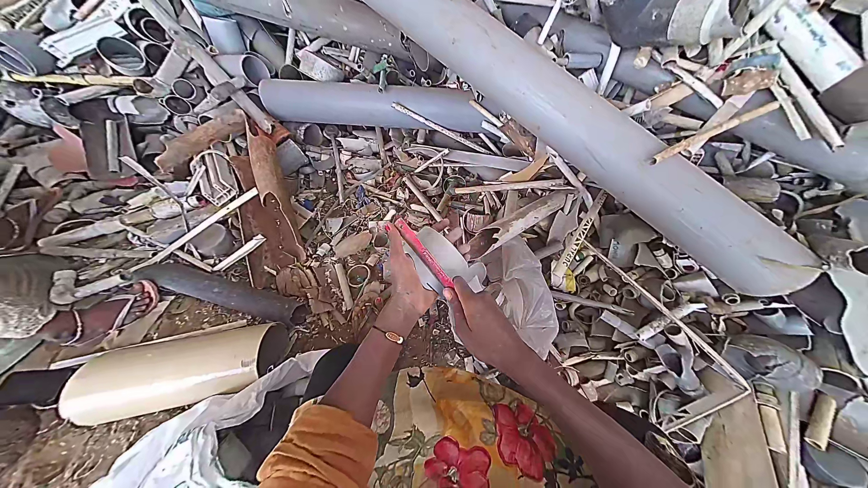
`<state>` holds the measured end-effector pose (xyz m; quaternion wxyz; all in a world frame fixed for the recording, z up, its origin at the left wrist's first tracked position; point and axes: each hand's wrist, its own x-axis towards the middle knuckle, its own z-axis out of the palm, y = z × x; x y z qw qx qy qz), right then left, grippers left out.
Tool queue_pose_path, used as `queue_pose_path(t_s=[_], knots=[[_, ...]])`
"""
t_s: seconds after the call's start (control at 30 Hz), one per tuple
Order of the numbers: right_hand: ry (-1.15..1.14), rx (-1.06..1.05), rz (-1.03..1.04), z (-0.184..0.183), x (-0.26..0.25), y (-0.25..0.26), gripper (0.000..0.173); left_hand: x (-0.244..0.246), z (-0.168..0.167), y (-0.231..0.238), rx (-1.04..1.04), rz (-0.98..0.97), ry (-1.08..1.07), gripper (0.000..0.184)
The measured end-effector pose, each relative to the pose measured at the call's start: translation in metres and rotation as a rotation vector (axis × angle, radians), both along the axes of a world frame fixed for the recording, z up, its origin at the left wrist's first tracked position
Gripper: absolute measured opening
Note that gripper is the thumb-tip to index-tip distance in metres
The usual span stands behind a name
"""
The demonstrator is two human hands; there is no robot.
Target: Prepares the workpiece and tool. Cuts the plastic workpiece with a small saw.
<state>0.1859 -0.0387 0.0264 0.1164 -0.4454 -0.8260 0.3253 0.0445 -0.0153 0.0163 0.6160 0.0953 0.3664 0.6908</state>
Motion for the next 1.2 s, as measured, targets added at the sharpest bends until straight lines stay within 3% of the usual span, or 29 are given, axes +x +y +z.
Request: queue_pose_path(t_s=[0.17,0.3,0.4,0.6,0.77,0.87,0.97,1.1,1.2], knots=[[0.024,0.069,-0.25,0.001,-0.001,0.012,0.043,0.005,0.005,0.001,-0.133,0.088,-0.051,0.084],[0.033,0.175,-0.229,-0.005,-0.011,0.0,0.04,-0.004,0.003,0.001,-0.037,0.059,-0.201,0.093],[0.056,0.246,-0.261,-0.009,-0.004,0.013,0.04,-0.008,0.004,0.002,-0.116,0.121,-0.174,0.087],[0.069,0.498,0.114,-0.035,-0.006,0.011,0.036,-0.021,-0.005,0.002,0.093,0.063,-0.282,0.093],[0.349,0.614,0.022,-0.046,-0.002,0.025,0.044,-0.018,-0.002,0.006,0.04,0.119,-0.272,0.085],[0.366,0.563,-0.151,-0.039,-0.007,0.032,0.046,-0.017,0.008,0.005,-0.085,0.21,-0.222,0.08],[0.23,0.486,-0.203,-0.041,-0.009,0.029,0.044,-0.016,0.015,0.003,-0.084,0.134,-0.188,0.08],[0.145,0.47,-0.077,-0.042,-0.015,0.013,0.041,-0.031,0.007,0.001,0.102,-0.045,-0.206,0.094],[0.129,0.416,-0.093,-0.035,-0.013,0.018,0.042,-0.031,0.008,-0.001,0.018,0.003,-0.192,0.089]])
